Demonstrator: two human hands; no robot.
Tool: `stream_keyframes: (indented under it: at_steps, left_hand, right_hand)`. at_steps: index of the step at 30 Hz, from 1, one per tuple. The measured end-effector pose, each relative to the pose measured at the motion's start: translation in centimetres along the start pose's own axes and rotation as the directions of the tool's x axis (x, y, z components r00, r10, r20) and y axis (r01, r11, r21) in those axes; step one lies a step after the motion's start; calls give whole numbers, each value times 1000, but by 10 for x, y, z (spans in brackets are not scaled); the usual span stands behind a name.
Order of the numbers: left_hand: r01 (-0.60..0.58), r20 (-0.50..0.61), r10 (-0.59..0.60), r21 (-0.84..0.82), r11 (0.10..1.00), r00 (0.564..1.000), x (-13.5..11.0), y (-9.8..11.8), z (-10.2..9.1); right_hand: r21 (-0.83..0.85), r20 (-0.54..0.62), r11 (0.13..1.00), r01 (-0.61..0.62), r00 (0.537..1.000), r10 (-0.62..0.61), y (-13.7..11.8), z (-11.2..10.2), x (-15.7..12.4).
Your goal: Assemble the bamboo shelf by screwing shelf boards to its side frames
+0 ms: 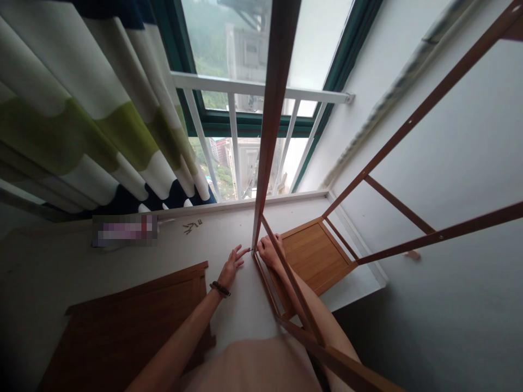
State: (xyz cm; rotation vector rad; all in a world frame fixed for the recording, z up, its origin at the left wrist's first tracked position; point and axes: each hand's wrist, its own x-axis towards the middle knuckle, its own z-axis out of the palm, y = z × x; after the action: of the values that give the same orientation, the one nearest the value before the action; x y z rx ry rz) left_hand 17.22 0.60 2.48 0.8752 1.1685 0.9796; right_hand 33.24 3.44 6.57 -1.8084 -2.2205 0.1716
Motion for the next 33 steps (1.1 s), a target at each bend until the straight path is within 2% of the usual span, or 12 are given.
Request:
stream_keyframes:
  at_steps: [5, 7, 10, 13, 17, 20, 23, 29, 33]
  left_hand:
    - [-167, 43, 162, 222, 961, 986, 3, 8, 2]
    - [-189, 35, 186, 263, 946, 982, 4, 8, 4]
    - [-151, 3, 155, 233, 961, 988, 4, 6, 8]
    - [-129, 8, 130, 190, 973, 992, 5, 3, 10]
    - [-135, 63, 125, 193, 972, 990, 4, -1, 14]
    - [-142, 105, 129, 130, 981, 986, 3, -5, 17]
    - [-175, 89, 166, 106, 979, 982, 5, -6, 18]
    - [-196, -76, 211, 170, 966, 975, 27, 14, 10]
    - [-166, -83, 186, 198, 966, 979, 41, 27, 1]
  right_hand:
    - [11, 12, 1000, -9, 1000, 9, -1, 0, 3]
    - [38, 11, 999, -11, 1000, 11, -2, -2, 3]
    - [65, -28, 998, 18, 999, -16, -2, -7, -6]
    - [27, -75, 996, 83, 994, -81, 1, -13, -29]
    - [-43, -46, 997, 65, 997, -67, 9, -13, -62]
    - [-59, -30, 997, 40, 999, -42, 10, -10, -71]
    - [-65, -47, 998, 17, 999, -20, 7, -3, -66]
    - [-72, -128, 995, -64, 990, 54, 1, 18, -41]
    - [-64, -162, 995, -79, 985, 68, 0, 26, -29]
